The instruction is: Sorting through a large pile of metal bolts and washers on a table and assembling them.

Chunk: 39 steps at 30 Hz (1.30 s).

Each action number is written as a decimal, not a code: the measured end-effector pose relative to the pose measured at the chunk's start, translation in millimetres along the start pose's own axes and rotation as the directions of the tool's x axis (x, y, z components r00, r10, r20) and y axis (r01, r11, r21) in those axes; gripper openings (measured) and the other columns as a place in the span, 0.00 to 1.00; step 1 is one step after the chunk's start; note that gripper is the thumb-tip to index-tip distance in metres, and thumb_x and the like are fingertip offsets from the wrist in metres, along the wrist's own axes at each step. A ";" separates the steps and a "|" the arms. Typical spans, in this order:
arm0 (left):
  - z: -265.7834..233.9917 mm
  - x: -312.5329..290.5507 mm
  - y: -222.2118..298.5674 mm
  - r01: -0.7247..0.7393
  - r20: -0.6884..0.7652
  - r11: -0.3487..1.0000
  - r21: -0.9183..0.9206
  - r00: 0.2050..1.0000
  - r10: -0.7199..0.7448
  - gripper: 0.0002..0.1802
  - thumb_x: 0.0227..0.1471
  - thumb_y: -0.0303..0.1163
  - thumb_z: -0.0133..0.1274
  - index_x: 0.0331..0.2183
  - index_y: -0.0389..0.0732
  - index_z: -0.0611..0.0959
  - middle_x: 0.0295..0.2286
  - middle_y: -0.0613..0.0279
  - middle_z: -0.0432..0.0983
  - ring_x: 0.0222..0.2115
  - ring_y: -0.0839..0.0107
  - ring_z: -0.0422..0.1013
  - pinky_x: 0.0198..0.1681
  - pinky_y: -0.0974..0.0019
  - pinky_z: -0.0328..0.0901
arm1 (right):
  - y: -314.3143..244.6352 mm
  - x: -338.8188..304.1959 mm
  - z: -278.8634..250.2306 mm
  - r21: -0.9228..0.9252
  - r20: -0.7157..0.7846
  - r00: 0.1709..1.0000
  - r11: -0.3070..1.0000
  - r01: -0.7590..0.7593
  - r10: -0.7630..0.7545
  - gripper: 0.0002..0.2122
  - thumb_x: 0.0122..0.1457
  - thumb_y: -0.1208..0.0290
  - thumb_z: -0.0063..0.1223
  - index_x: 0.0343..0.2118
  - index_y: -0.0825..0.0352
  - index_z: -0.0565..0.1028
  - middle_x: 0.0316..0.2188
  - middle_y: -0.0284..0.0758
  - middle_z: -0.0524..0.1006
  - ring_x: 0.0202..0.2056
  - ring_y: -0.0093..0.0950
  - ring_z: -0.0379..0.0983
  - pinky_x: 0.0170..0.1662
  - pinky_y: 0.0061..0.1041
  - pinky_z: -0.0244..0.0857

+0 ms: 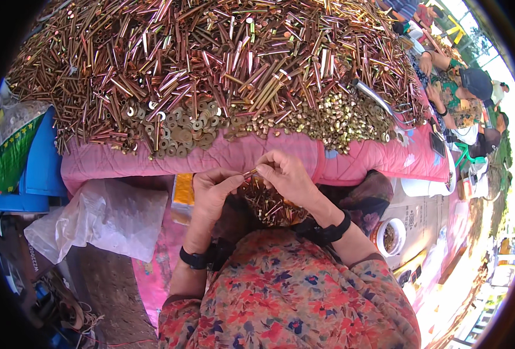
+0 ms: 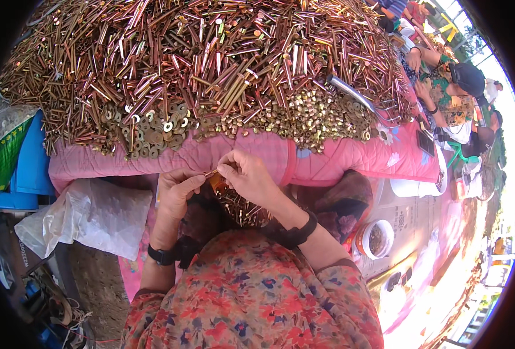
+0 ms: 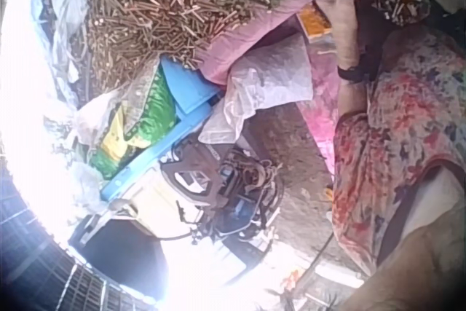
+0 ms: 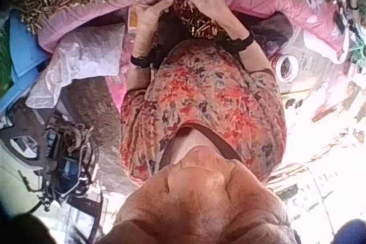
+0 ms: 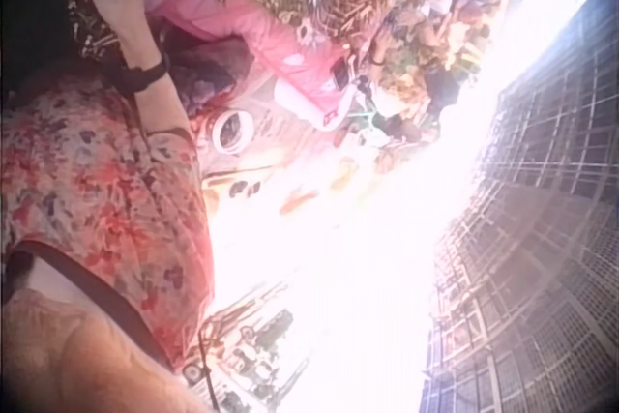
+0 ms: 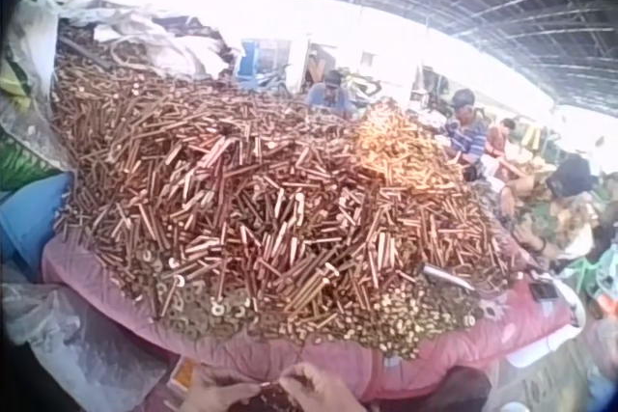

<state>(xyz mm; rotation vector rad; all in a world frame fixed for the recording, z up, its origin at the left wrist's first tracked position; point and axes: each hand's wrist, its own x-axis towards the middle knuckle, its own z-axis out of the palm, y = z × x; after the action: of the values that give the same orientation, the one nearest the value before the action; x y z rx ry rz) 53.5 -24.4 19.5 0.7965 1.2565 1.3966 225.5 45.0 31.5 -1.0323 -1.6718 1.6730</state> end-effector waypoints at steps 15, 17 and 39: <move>-5.4 0.1 1.6 0.069 0.076 0.997 -0.037 0.995 -0.066 0.05 0.39 0.25 0.61 0.24 0.34 0.82 0.15 0.67 0.71 0.13 0.85 0.60 0.16 0.80 0.49 | 1.3 -6.1 -3.4 -0.256 0.046 0.999 0.967 0.005 0.007 0.09 0.59 0.69 0.49 0.33 0.72 0.70 0.23 0.30 0.72 0.25 0.16 0.68 0.28 0.14 0.62; -4.1 -1.1 3.1 0.077 0.091 0.996 -0.035 0.993 -0.073 0.05 0.39 0.25 0.61 0.24 0.34 0.83 0.15 0.67 0.72 0.13 0.85 0.61 0.16 0.80 0.50 | -6.9 -6.4 -8.2 -0.177 0.078 0.980 0.970 -0.168 0.184 0.10 0.59 0.67 0.49 0.32 0.72 0.71 0.23 0.30 0.71 0.24 0.16 0.68 0.27 0.15 0.62; -7.5 3.2 -9.7 0.234 0.153 0.961 -0.144 0.965 -0.212 0.04 0.41 0.23 0.59 0.25 0.34 0.82 0.14 0.65 0.71 0.11 0.85 0.57 0.14 0.81 0.45 | -6.4 -8.3 -12.5 -0.172 0.118 0.962 0.959 -0.226 0.248 0.13 0.57 0.63 0.52 0.28 0.70 0.70 0.20 0.30 0.70 0.24 0.19 0.65 0.26 0.24 0.61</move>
<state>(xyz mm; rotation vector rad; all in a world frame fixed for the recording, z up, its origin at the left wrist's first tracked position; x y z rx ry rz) 48.2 -24.3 8.0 0.6075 1.0774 1.2223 239.5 45.7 39.8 -1.2602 -1.8548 1.8241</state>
